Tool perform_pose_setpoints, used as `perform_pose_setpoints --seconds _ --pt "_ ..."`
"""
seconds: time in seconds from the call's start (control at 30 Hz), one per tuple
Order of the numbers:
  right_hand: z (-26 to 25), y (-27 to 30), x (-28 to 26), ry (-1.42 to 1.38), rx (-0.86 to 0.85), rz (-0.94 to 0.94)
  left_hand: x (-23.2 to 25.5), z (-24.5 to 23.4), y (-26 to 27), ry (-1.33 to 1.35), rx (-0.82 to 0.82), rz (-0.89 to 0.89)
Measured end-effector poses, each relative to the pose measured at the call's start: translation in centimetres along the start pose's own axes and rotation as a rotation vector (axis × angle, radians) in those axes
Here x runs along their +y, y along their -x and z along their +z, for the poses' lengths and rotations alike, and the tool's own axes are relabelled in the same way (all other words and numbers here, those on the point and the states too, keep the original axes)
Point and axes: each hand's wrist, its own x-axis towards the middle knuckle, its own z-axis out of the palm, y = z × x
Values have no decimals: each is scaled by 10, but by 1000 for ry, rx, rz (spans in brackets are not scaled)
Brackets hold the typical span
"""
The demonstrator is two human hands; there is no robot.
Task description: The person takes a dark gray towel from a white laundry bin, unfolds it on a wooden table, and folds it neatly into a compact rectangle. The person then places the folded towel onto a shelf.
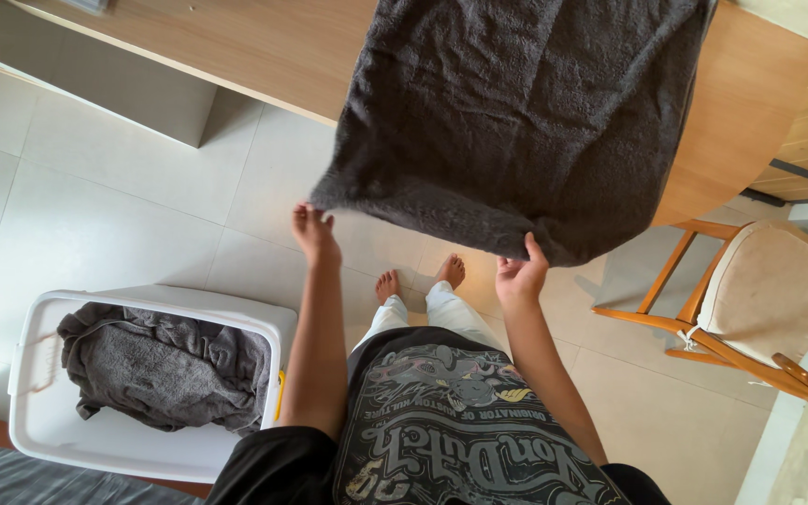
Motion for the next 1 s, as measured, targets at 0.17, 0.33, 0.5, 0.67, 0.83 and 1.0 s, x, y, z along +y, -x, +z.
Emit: perform_pose_setpoints --seconds 0.17,0.33,0.5,0.67,0.83,1.0 --pt "-2 -8 2 9 94 17 40 -17 -21 258 -220 -191" --pt "-1 -8 2 24 42 49 18 -20 -38 -174 -282 -136" --pt "-1 -6 3 52 7 67 -30 -34 -36 65 -104 -609" --pt "-6 0 7 51 -45 87 -55 -30 -28 130 -175 -849" --pt "-3 0 6 47 -43 76 -77 14 13 0 -147 -1013" --pt "-11 2 6 43 -23 94 -102 67 58 382 -269 -1061"
